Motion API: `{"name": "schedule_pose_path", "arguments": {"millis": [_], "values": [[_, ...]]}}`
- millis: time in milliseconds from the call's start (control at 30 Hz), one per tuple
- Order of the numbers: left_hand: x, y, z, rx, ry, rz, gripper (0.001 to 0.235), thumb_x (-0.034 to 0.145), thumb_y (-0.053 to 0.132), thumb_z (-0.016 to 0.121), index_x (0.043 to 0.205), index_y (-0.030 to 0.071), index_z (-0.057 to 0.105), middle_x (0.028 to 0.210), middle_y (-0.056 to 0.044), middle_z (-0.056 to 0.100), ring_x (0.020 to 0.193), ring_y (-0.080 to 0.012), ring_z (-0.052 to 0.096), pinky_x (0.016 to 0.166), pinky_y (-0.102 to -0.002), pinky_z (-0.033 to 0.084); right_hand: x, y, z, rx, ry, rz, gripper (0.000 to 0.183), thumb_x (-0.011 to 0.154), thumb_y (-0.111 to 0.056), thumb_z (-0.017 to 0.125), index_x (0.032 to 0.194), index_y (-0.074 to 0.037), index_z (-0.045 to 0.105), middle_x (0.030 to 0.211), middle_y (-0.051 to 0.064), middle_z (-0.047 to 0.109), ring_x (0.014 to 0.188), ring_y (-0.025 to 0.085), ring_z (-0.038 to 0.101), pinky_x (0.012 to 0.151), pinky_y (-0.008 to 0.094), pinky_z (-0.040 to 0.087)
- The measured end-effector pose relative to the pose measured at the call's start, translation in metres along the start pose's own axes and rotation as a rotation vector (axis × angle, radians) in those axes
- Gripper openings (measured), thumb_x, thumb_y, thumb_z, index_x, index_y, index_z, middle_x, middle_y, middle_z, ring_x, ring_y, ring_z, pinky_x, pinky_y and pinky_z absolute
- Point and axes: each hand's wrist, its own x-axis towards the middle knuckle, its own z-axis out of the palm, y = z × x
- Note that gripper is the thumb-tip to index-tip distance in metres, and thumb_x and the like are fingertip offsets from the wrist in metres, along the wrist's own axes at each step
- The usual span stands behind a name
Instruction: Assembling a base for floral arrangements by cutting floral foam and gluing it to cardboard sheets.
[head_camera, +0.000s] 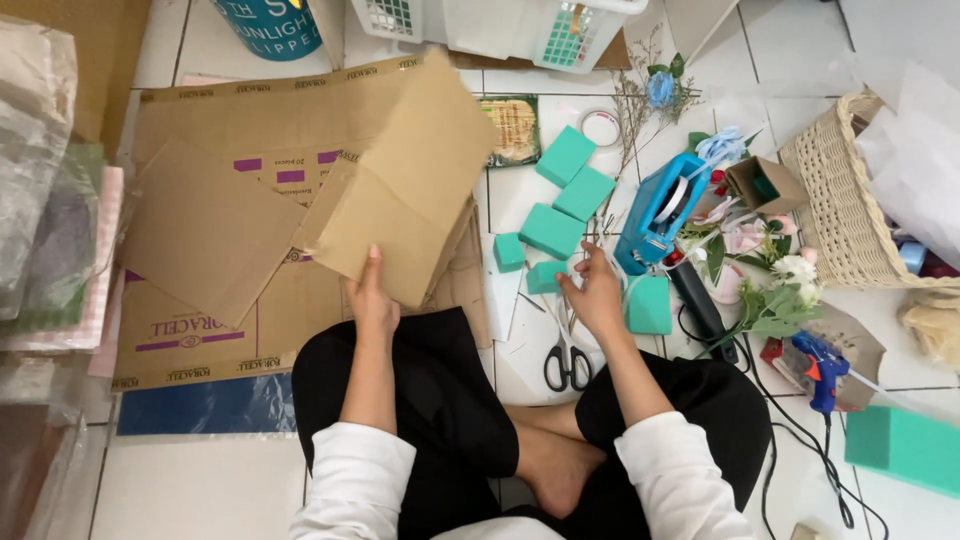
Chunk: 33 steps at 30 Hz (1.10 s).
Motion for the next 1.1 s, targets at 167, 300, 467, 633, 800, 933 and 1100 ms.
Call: {"name": "schedule_pose_path", "arguments": {"millis": [167,300,467,633,800,933,1100], "values": [[0.017,-0.019,-0.011,-0.154,-0.027,-0.029,0.042,0.097,0.027,0.072,0.132,0.01,0.058,0.116,-0.012,0.07,0.103,-0.0266,0.071,0.089,-0.041,0.062,-0.004,0.002,0.031,-0.247,-0.154,-0.048,0.087,0.079,-0.017,0.082,0.155,-0.011,0.039,0.15,0.021,0.043,0.14,0.046,0.042,0.115,0.056,0.04],[0.01,-0.025,0.003,-0.053,-0.051,-0.062,0.058,0.096,0.035,0.072,0.139,0.003,0.049,0.121,-0.018,0.067,0.109,-0.0304,0.068,0.091,-0.046,0.06,0.002,0.03,0.034,-0.112,-0.095,0.054,0.057,0.084,-0.026,0.08,0.137,-0.013,0.06,0.129,0.016,0.062,0.123,0.041,0.06,0.104,0.053,0.05],[-0.006,-0.1,0.007,0.264,-0.305,0.113,0.037,0.102,0.029,0.064,0.13,0.006,0.062,0.117,-0.012,0.071,0.109,-0.0197,0.064,0.095,-0.043,0.057,-0.025,0.024,-0.026,0.514,-0.089,0.188,0.058,0.089,-0.023,0.079,0.138,-0.003,0.054,0.101,0.016,0.067,0.085,0.03,0.07,0.068,0.035,0.057],[-0.054,-0.115,0.039,0.316,-0.386,0.148,0.027,0.101,0.026,0.064,0.125,0.012,0.067,0.116,-0.008,0.074,0.109,-0.0142,0.065,0.095,-0.04,0.056,-0.05,0.012,-0.045,0.705,-0.123,0.26,0.052,0.098,-0.027,0.066,0.141,-0.004,0.049,0.077,0.013,0.057,0.059,0.023,0.064,0.039,0.022,0.039],[-0.051,-0.112,0.035,0.236,-0.269,0.082,0.036,0.103,0.017,0.063,0.136,0.007,0.056,0.124,-0.009,0.068,0.114,-0.016,0.058,0.105,-0.044,0.049,-0.035,0.09,0.0,0.29,-0.107,0.423,0.048,0.087,-0.038,0.08,0.119,-0.005,0.067,0.07,0.01,0.064,0.045,0.021,0.066,0.033,0.029,0.043],[-0.047,-0.102,0.031,0.159,-0.234,-0.041,0.042,0.104,0.018,0.061,0.144,0.017,0.049,0.128,-0.003,0.066,0.111,-0.0138,0.063,0.103,-0.038,0.051,-0.042,0.076,-0.01,0.005,-0.173,0.49,0.062,0.082,-0.057,0.079,0.12,-0.008,0.072,0.093,0.018,0.075,0.057,0.025,0.073,0.058,0.04,0.057],[-0.045,-0.106,0.037,0.119,-0.248,-0.163,0.037,0.106,0.022,0.056,0.142,0.018,0.05,0.124,-0.001,0.068,0.108,-0.0132,0.067,0.097,-0.034,0.056,-0.032,0.135,-0.121,-0.284,0.12,0.496,0.05,0.094,-0.06,0.061,0.123,-0.021,0.071,0.108,0.01,0.077,0.11,0.04,0.069,0.092,0.054,0.053]]}}
